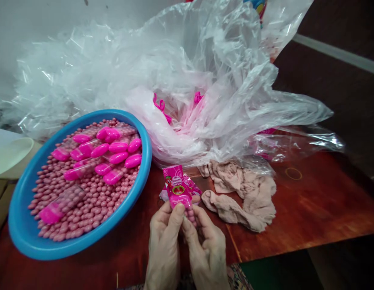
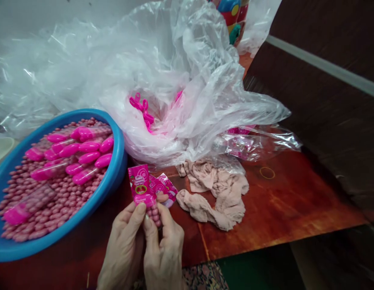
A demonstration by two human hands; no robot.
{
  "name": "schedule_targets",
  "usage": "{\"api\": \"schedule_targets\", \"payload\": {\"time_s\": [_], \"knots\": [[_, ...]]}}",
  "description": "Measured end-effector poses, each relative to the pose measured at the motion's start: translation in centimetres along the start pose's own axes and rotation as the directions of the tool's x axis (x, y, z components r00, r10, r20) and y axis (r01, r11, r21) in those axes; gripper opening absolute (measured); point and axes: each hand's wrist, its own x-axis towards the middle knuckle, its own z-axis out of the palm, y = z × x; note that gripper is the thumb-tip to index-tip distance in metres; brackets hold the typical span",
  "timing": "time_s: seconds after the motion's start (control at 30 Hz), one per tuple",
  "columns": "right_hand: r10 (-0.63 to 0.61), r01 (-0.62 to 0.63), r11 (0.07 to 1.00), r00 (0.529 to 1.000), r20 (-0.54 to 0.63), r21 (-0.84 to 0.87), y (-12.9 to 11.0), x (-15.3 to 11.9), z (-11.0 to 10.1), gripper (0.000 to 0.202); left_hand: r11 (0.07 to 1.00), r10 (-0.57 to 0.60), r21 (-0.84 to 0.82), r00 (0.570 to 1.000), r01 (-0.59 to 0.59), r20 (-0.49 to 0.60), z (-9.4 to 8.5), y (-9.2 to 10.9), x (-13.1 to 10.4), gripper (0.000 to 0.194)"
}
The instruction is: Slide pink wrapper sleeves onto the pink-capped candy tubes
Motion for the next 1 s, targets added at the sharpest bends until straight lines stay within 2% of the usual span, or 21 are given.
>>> {"api": "schedule_targets", "payload": {"time_s": [0.1,0.23,0.33,0.4,0.47,0.57,0.6,0.67,0.73,0.8,0.83,0.9,0.97,1.0], "knots": [[-0.044,0.042,0.999,0.997,0.071,0.021,-0.1,0.3,0.1,0.032,1.0,0.016,-0.026,0.999,-0.015,0.028,0.0,0.3,-0.3,0.022],[-0.215,0.216,0.976,0.976,0.029,-0.028,-0.4,0.7,0.3,0.025,0.999,0.01,-0.039,0.999,-0.008,0.047,0.1,0.6,-0.3,0.025],[-0.438,0.439,0.879,0.898,0.048,-0.187,-0.7,1.2,-0.7,0.025,0.998,0.046,-0.038,0.999,-0.045,0.029,0.0,0.8,-0.1,0.021],[-0.522,0.509,0.811,0.852,0.036,-0.289,-1.3,1.9,-1.9,0.027,0.998,0.07,-0.008,0.997,-0.07,0.02,-0.1,1.0,0.0,0.015],[-0.496,0.478,0.826,0.868,0.019,-0.298,-2.3,2.7,-3.1,0.03,0.997,0.054,0.053,0.997,-0.058,0.062,-0.3,1.0,0.0,0.013],[-0.363,0.38,0.918,0.921,0.14,-0.116,-3.9,3.9,-3.7,0.027,0.987,0.02,0.152,0.982,-0.049,0.185,-0.4,0.6,0.0,0.015],[-0.286,0.298,0.954,0.939,0.192,-0.036,-4.2,4.2,-3.6,0.025,0.983,0.023,0.172,0.975,-0.062,0.219,-0.4,0.4,0.0,0.017],[-0.094,0.042,0.984,0.949,0.301,0.174,-4.4,4.5,-3.0,0.024,0.981,0.02,0.183,0.966,-0.069,0.257,-0.4,0.2,-0.1,0.019],[0.049,-0.194,0.918,0.92,0.389,0.345,-4.1,4.2,-2.2,0.031,0.986,-0.003,0.161,0.97,-0.037,0.243,-0.3,0.1,-0.2,0.021],[0.103,-0.281,0.861,0.913,0.395,0.424,-3.5,3.5,-1.4,0.036,0.993,-0.045,0.117,0.982,0.024,0.181,-0.2,0.1,-0.4,0.024],[0.113,-0.27,0.862,0.927,0.357,0.429,-3.2,3.1,-1.1,0.036,0.994,-0.068,0.091,0.988,0.055,0.142,-0.2,0.2,-0.5,0.025],[0.089,-0.163,0.913,0.974,0.208,0.373,-2.7,2.2,-0.5,0.028,0.992,-0.117,0.061,0.99,0.112,0.083,-0.1,0.3,-0.6,0.027],[-0.034,0.027,0.972,0.999,0.026,0.232,-2.2,1.7,-0.2,0.019,0.989,-0.134,0.064,0.989,0.13,0.059,-0.2,0.3,-0.6,0.028],[-0.118,0.122,0.982,0.992,-0.04,0.141,-2.0,1.6,-0.1,0.017,0.989,-0.125,0.08,0.991,0.121,0.054,-0.2,0.2,-0.6,0.028]]}}
